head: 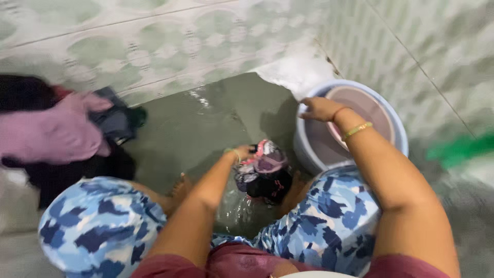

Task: The person washes clothes by hand in a tiled room. They scrub and rinse various garments in a blue basin, wring them out, and place them aside. Water is poured from a pink bucket into the basin, and the basin is emptied and refilled multiple times.

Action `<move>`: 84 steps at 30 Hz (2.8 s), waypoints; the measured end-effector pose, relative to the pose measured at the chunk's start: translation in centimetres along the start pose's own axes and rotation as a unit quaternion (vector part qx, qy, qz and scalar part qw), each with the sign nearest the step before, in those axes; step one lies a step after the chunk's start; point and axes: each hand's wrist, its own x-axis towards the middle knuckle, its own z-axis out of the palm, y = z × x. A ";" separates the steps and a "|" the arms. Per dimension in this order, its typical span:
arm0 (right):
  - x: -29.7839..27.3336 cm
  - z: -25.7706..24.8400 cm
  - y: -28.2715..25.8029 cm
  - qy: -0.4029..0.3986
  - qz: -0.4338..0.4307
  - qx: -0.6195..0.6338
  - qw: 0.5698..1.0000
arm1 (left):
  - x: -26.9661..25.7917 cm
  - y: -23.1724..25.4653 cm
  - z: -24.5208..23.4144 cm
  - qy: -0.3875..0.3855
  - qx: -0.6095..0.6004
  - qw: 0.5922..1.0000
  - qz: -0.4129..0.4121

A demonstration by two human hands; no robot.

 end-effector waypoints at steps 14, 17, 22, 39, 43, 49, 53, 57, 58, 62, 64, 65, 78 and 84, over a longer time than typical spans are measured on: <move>2.3 10.5 -17.1 -0.229 -0.217 -0.304 0.899 | -40.2 9.8 -37.1 0.422 0.472 0.744 -0.215; 7.3 12.6 -21.1 -0.222 -0.295 -0.360 0.857 | -49.5 7.0 -36.2 0.563 0.393 0.692 -0.223; 19.8 12.2 -32.0 -0.120 -0.317 -0.243 0.909 | -55.9 0.7 -34.3 0.736 0.247 0.544 -0.318; 47.3 14.4 -65.3 0.025 -0.394 0.242 0.886 | -54.2 -13.2 -32.3 0.794 -0.179 0.515 -0.269; 45.7 20.3 -64.8 0.074 -0.296 0.257 0.917 | -54.9 -16.7 -31.3 0.784 -0.158 0.571 -0.183; 40.7 22.3 -61.9 0.066 -0.226 0.317 0.919 | -55.1 -15.6 -29.6 0.755 -0.259 0.542 -0.263; 37.9 23.7 -57.5 0.119 -0.248 0.377 0.884 | -52.2 -16.3 -27.7 0.752 -0.219 0.590 -0.195; 33.8 26.4 -51.4 0.218 -0.247 0.426 0.843 | -48.8 -17.7 -26.2 0.724 -0.210 0.641 -0.146; 32.4 26.9 -49.8 0.239 -0.237 0.444 0.830 | -48.1 -17.9 -26.1 0.716 -0.204 0.654 -0.132; 26.7 28.0 -42.2 0.277 -0.088 0.399 0.870 | -40.8 -19.6 -23.7 0.583 -0.093 0.779 -0.211; 24.1 27.7 -35.8 0.213 0.010 0.406 0.889 | -35.7 -19.7 -20.7 0.523 -0.096 0.822 -0.205; 23.2 27.1 -32.1 0.253 -0.019 0.372 0.893 | -33.4 -19.5 -19.9 0.497 -0.094 0.840 -0.196; 14.4 16.0 -10.9 0.104 0.215 -0.075 0.968 | -24.8 -7.9 -21.1 0.404 0.003 0.915 0.007; 25.6 15.7 -29.6 0.269 -0.236 0.094 0.929 | -45.5 -8.3 -29.0 0.785 0.226 0.526 -0.238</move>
